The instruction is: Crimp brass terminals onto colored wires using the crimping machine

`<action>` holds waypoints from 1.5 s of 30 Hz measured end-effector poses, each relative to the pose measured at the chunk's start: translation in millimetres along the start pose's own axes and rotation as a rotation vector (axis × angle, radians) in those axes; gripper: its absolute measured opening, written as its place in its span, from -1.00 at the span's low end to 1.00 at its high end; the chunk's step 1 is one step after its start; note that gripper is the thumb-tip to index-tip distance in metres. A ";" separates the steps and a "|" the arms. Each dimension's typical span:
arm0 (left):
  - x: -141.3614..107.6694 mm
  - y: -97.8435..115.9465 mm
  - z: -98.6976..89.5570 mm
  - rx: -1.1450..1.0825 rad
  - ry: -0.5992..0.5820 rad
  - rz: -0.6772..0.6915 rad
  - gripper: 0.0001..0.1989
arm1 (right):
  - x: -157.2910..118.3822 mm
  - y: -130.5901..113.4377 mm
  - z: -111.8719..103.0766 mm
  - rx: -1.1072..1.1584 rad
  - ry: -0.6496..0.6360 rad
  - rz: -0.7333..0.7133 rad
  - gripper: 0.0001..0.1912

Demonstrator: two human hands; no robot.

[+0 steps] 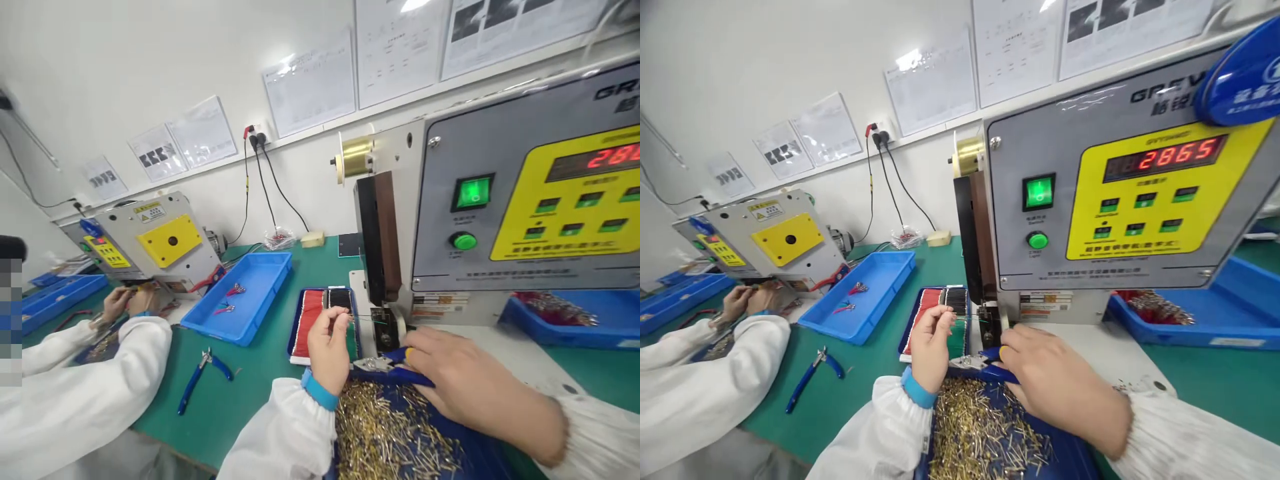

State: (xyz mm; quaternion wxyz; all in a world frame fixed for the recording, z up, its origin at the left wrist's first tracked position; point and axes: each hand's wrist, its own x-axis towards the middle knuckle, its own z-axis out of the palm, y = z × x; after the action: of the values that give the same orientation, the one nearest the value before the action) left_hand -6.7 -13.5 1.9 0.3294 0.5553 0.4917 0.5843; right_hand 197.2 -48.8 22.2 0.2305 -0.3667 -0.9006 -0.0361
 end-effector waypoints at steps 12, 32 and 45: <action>-13.1 12.0 6.9 0.053 -0.127 0.061 -0.71 | -16.0 14.0 32.3 0.095 0.150 0.188 -0.85; -14.6 10.0 8.2 0.049 -0.121 0.092 -0.75 | -14.8 10.1 27.8 0.107 0.086 0.262 -0.79; -14.2 14.7 8.1 0.052 -0.120 0.114 -0.78 | -15.7 13.6 35.0 0.028 0.090 0.234 -0.78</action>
State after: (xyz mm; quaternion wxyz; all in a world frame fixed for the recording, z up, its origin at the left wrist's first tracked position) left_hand 5.9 -29.4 10.3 0.3099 0.6248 0.4534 0.5550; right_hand 202.6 -40.8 -17.4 0.2783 -0.4638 -0.8410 -0.0129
